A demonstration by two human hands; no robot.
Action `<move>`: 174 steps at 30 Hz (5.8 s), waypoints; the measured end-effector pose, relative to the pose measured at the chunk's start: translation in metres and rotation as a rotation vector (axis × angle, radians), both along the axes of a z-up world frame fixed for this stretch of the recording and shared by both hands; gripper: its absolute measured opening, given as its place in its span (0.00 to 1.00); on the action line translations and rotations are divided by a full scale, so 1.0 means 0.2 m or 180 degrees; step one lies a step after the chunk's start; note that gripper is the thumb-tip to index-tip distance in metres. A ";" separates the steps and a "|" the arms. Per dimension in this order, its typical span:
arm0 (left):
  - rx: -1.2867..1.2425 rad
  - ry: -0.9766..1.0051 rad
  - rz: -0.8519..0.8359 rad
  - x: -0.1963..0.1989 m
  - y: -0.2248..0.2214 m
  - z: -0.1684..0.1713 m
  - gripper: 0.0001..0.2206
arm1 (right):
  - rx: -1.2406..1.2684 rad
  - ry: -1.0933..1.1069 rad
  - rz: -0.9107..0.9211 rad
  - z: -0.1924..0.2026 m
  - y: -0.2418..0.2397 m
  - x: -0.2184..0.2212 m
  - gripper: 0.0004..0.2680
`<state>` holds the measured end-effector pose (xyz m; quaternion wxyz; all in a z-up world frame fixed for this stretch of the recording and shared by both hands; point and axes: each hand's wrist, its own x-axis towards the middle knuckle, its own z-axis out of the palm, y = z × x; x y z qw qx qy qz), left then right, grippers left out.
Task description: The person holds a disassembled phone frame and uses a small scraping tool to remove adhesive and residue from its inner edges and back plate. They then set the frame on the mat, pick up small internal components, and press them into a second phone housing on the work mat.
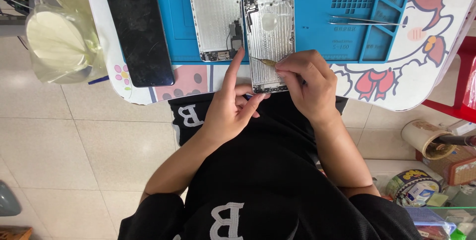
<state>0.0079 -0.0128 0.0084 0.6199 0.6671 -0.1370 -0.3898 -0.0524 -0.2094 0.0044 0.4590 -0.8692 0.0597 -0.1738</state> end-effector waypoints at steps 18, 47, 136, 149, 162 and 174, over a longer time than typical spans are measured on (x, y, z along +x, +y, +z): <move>0.0395 -0.0479 -0.0030 0.02 0.03 0.01 0.39 | -0.0097 0.0066 -0.0307 -0.05 -0.15 -0.10 0.07; 0.0197 -0.3879 -0.0990 0.43 -0.36 0.10 0.07 | 0.0084 0.0014 -0.0119 -0.07 -0.34 -0.11 0.06; -0.2205 -0.3601 -0.0864 0.03 -0.10 0.48 0.15 | -0.0090 0.0007 -0.0719 -0.08 -0.31 -0.10 0.07; -0.3398 -0.3385 -0.0442 -0.10 -0.17 0.40 0.11 | -0.0610 0.0122 -0.0615 -0.08 -0.30 -0.16 0.08; -0.3478 -0.3108 -0.0459 -0.07 -0.23 0.42 0.13 | -0.1241 0.0367 -0.0882 -0.04 -0.32 -0.20 0.06; -0.3284 -0.3185 -0.0580 -0.05 -0.17 0.42 0.15 | -0.1026 0.0264 -0.0881 -0.07 -0.33 -0.25 0.05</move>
